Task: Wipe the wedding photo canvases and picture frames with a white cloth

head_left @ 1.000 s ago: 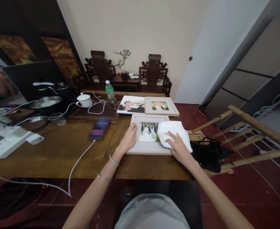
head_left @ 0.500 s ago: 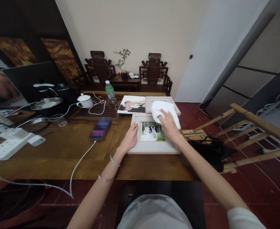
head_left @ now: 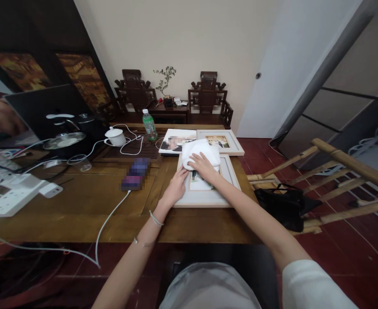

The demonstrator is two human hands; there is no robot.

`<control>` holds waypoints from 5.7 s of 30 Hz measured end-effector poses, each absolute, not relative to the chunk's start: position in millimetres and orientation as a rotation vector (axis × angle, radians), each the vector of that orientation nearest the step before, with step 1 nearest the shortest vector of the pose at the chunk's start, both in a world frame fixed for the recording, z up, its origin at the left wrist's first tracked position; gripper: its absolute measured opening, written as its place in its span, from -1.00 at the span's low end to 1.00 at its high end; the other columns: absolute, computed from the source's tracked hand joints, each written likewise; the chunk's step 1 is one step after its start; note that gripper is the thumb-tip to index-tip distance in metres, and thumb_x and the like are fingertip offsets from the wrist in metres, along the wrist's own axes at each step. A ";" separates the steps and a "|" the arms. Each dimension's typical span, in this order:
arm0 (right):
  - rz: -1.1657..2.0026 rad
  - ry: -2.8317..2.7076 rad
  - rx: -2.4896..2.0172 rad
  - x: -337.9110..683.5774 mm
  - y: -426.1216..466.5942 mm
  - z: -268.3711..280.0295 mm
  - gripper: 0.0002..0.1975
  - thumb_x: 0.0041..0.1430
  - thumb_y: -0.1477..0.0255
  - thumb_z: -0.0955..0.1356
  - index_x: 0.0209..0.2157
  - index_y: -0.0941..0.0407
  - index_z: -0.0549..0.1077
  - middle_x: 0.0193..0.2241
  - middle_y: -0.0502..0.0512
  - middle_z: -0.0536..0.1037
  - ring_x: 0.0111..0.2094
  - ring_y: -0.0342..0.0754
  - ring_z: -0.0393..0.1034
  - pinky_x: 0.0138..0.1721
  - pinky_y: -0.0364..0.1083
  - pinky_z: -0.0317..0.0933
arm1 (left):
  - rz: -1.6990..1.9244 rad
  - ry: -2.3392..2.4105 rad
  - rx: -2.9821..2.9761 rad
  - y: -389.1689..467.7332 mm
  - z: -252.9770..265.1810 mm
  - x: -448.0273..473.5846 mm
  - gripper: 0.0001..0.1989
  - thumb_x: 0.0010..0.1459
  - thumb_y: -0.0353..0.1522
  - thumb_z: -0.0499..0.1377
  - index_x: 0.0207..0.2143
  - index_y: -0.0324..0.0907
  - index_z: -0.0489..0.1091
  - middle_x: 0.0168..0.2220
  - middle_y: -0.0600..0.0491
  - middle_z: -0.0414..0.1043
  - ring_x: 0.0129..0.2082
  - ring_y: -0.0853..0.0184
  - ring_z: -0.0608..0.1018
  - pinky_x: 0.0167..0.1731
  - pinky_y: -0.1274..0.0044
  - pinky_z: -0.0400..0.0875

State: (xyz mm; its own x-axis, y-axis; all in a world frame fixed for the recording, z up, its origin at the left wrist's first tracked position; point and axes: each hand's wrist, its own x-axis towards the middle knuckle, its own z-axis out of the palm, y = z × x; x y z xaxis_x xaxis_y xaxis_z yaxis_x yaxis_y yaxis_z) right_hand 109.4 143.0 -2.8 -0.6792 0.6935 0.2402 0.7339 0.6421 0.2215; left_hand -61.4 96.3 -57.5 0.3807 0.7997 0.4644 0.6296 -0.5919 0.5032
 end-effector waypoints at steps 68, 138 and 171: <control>-0.227 -2.454 -1.733 217.1 84.4 11.9 -0.39 -0.12 0.79 0.16 0.02 0.21 0.32 0.12 0.39 0.30 0.20 0.13 0.09 0.14 0.21 -0.07 | 0.887 1.389 2.380 92.7 -53.8 -61.1 -0.43 0.05 -0.65 -0.10 0.15 -0.31 0.19 0.23 -0.21 0.11 0.29 0.14 0.06 0.21 0.17 0.08; 0.177 -2.856 -1.562 165.5 -18.6 41.5 -0.35 -0.11 0.78 0.16 0.03 0.08 0.35 0.22 0.16 0.19 0.20 0.33 0.01 0.03 0.34 0.06 | 0.871 1.415 2.460 89.5 -46.5 -59.8 -0.51 0.12 -0.58 -0.10 0.12 -0.42 0.22 0.20 -0.25 0.17 0.28 0.15 0.10 0.24 0.27 0.06; 0.264 -2.870 -1.374 174.7 -12.4 41.1 -0.35 -0.17 0.79 0.15 -0.03 0.06 0.38 0.18 0.13 0.27 0.25 0.19 -0.03 0.13 0.25 0.01 | 0.920 1.386 2.413 90.9 -48.1 -59.1 -0.51 0.13 -0.57 -0.09 0.13 -0.34 0.23 0.20 -0.20 0.19 0.27 0.17 0.11 0.23 0.25 0.08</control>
State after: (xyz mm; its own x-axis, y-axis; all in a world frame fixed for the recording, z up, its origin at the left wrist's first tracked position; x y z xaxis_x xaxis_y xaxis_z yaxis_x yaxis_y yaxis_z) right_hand 174.7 -12.4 41.1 -0.6285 0.7689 -0.1169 0.7774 0.6162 -0.1267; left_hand -59.1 90.9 -48.1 0.3627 0.8357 0.4123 0.7047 -0.5355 0.4655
